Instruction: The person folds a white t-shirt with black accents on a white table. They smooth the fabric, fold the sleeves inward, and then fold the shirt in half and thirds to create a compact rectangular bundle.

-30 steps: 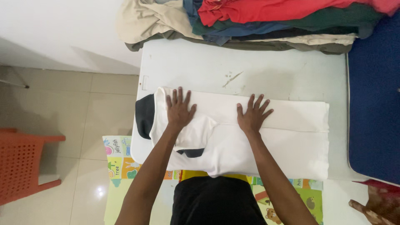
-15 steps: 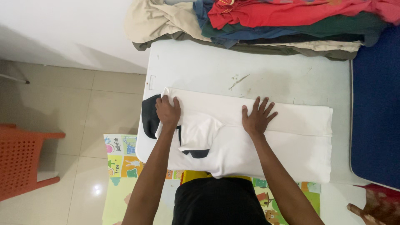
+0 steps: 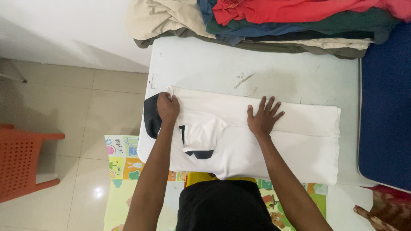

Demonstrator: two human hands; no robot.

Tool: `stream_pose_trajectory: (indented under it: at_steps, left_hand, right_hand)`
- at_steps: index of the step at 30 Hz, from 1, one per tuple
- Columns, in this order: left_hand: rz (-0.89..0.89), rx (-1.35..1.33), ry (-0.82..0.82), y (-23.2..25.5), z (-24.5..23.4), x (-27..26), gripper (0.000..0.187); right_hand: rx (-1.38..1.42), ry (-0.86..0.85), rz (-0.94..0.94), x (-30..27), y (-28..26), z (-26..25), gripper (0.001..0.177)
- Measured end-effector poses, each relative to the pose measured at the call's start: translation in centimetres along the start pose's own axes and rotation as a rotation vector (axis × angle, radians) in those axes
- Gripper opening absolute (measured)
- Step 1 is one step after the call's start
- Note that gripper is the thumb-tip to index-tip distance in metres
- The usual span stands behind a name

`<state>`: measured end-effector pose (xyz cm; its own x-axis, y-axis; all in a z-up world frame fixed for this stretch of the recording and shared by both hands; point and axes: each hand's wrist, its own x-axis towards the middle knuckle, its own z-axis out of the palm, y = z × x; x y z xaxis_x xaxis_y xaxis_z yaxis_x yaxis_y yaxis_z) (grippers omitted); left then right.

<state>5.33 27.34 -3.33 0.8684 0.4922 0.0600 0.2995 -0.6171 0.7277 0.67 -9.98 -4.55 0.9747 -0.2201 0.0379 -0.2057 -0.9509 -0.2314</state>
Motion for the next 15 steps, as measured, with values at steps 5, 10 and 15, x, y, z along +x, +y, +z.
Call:
stream_pose_trajectory:
  at_steps: [5, 10, 15]
  left_hand:
    - [0.084, 0.114, -0.016, 0.8, -0.2, -2.6, 0.025]
    - [-0.059, 0.013, -0.084, 1.4, -1.7, -3.6, 0.030]
    - [-0.084, 0.011, -0.118, 3.4, -3.4, -5.4, 0.049]
  right_hand:
    - [-0.008, -0.022, -0.003, 0.4, 0.2, 0.1, 0.085]
    - [-0.018, -0.015, 0.017, 0.3, 0.2, 0.1, 0.084]
    - [0.004, -0.023, 0.016, 0.1, -0.2, -0.5, 0.085]
